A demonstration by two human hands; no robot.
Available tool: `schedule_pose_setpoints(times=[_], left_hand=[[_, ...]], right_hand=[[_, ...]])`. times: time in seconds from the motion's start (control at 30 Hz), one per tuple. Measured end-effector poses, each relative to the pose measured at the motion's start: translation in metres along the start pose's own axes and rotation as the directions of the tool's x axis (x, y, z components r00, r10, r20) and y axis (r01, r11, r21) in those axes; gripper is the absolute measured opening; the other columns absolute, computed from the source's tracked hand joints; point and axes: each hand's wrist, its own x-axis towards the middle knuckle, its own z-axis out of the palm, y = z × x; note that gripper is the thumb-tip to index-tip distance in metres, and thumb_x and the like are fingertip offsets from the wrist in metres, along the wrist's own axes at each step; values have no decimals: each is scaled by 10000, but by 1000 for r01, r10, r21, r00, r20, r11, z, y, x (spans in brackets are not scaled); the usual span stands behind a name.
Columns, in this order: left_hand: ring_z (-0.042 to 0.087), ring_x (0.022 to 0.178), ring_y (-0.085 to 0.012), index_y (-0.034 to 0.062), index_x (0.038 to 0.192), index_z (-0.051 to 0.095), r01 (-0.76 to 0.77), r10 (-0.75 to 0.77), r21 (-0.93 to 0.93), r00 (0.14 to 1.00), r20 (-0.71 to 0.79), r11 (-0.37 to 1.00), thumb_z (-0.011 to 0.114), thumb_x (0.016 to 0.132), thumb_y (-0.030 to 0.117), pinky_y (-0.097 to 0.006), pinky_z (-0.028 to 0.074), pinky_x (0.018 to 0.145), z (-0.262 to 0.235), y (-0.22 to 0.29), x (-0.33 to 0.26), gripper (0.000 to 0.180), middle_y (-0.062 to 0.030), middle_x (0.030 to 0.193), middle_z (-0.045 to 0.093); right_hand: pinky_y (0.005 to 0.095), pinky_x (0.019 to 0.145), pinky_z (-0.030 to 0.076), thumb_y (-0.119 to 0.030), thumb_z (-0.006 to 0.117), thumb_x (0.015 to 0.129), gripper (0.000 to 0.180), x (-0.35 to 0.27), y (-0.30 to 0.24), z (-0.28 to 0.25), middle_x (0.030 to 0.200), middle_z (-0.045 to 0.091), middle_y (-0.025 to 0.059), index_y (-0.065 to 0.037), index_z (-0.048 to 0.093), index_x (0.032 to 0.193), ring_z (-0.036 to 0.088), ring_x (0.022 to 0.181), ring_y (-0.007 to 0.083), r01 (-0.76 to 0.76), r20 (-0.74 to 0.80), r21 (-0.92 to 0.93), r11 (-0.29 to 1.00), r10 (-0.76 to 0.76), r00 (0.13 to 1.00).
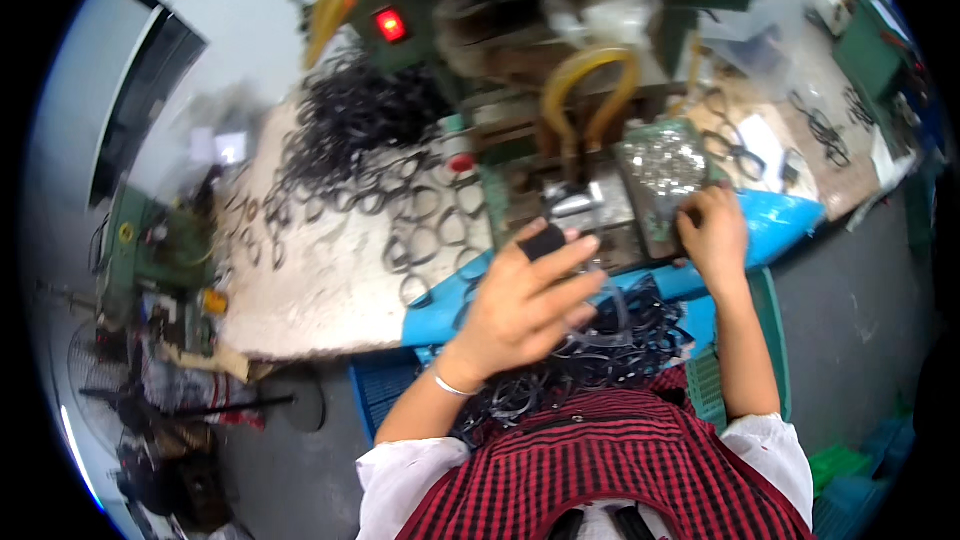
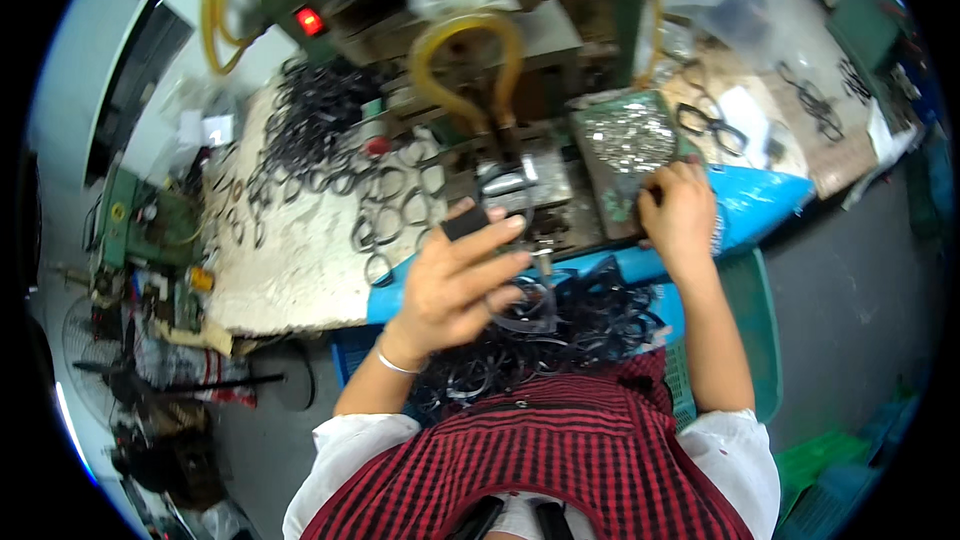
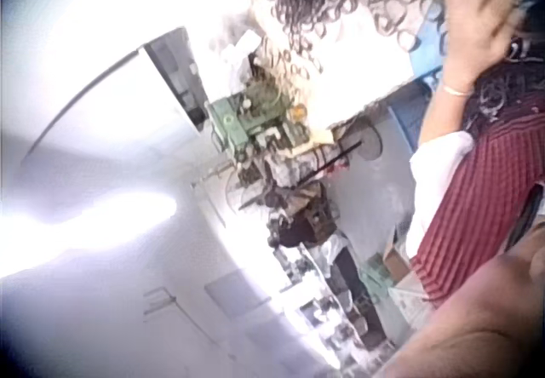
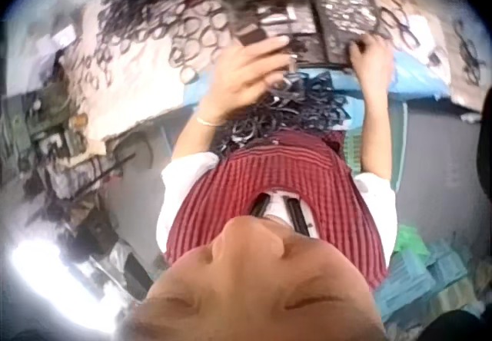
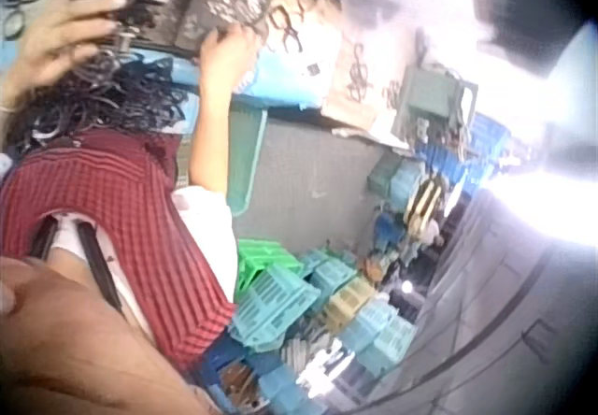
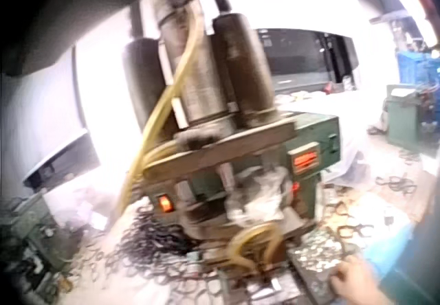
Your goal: The person repeatedly picks up black plastic eyeglass frames from a pile, places them into a metal jig on a machine, and presses a lever to process them. The processed frames are then placed into a blue bin. The person continues this cycle throughout the clip.
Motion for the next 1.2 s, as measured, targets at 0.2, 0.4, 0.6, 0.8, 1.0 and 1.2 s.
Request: schedule_pose_setpoints(times=[0.2,0.4,0.6,0.8,1.0,1.2], left_hand=[[682,1030,-301,96,1073,718,256,-24,477,898,-440,841,713,821,41,-489,502,987,-58,20,-50,258,-133,1157,700],[605,1087,-341,37,1071,696,503,-203,563,836,-510,656,666,817,-73,-426,482,973,-110,-73,-54,278,-171,1208,673],[548,1167,-411,86,903,713,577,-593,519,790,-157,631,684,736,-16,-460,450,1022,-62,-213,-143,198,-205,1352,607],[591,1224,-288,30,1022,664,595,-500,113,750,-434,796,655,917,33,-386,440,1044,-68,-180,-111,106,-153,1301,658],[542,671,-67,54,1032,547,403,-598,-442,544,-589,802,571,1047,144,-199,440,606,-56,-139,-61,95,-16,823,619],[667,756,-161,46,1122,577,411,-814,-715,416,-405,566,549,1050,158,-257,523,667,-15,-123,-69,135,-81,921,665]], right_hand=[[360,767,511,-54,718,827,129,-17,10,10,866,673,111,-29,683,948,643,857,264,-220,-104,334,917,267,958],[369,818,503,-23,702,862,123,3,-5,10,963,707,118,-18,712,984,642,913,287,96,-291,325,941,3,957],[392,822,501,6,699,831,102,-8,4,14,922,695,118,-25,717,926,638,912,306,30,-283,267,963,48,958],[363,822,503,3,726,803,125,-47,34,-22,939,700,108,-31,723,923,645,898,270,-147,-309,231,962,216,926],[389,847,502,-56,728,784,105,8,-61,-43,857,708,102,-50,749,886,665,881,281,181,-228,564,805,-59,972],[305,805,517,-17,692,817,274,36,-114,3,936,706,97,16,642,1084,685,894,181,2,-30,920,393,66,997]])
